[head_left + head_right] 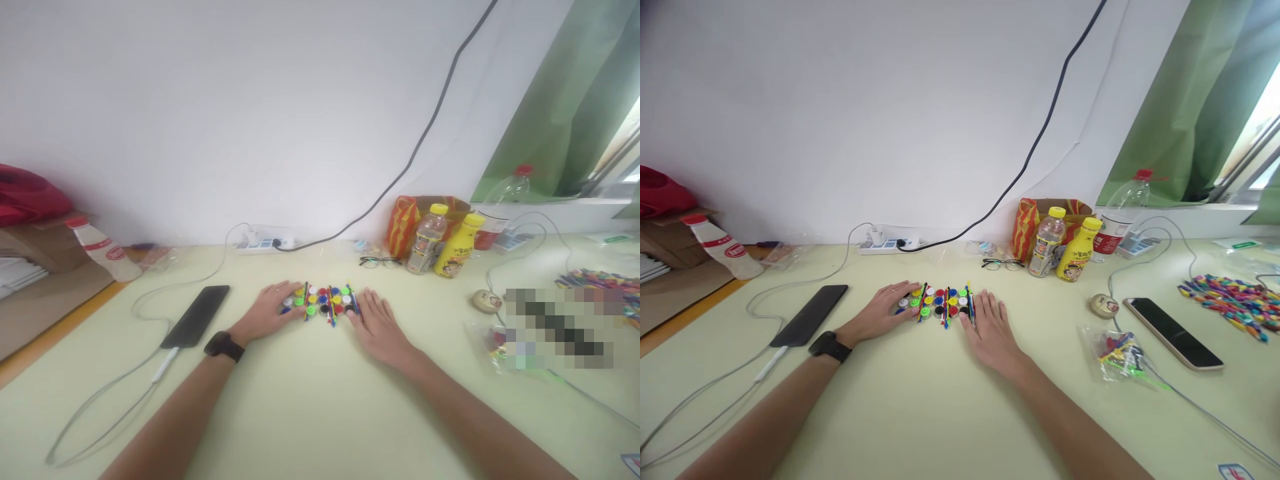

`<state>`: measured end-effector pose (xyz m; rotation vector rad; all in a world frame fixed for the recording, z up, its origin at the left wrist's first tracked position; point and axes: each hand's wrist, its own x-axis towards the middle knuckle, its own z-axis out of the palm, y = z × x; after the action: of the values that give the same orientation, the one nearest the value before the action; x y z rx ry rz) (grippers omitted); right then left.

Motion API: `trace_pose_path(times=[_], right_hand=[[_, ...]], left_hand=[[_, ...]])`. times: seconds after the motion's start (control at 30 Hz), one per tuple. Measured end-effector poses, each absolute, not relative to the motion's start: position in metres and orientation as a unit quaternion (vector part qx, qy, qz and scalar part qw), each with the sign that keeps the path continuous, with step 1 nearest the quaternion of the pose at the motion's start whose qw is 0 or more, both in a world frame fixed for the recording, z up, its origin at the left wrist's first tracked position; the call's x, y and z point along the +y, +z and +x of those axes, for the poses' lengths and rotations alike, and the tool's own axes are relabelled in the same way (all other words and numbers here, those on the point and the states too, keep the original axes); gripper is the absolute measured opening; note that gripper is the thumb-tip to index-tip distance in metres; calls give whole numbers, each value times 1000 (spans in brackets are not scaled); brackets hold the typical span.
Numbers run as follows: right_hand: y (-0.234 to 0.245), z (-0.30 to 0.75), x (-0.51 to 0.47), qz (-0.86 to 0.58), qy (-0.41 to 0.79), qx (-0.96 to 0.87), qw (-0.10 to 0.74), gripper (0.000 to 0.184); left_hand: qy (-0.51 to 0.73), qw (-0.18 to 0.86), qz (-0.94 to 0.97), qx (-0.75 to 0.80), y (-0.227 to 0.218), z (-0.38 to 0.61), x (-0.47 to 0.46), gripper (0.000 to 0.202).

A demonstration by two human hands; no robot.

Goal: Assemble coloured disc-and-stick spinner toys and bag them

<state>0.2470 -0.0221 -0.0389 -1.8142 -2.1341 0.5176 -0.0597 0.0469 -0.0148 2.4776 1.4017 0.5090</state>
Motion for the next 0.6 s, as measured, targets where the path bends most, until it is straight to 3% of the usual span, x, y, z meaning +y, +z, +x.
trace_pose_path(times=[0.23, 0.6], right_hand=[[-35, 267, -12, -607, 197, -750, 173, 81], [-41, 265, -9, -597, 147, -774, 150, 72]], left_hand=[[188, 123, 848, 480, -14, -58, 48, 55], [207, 79, 853, 472, -11, -43, 38, 58]])
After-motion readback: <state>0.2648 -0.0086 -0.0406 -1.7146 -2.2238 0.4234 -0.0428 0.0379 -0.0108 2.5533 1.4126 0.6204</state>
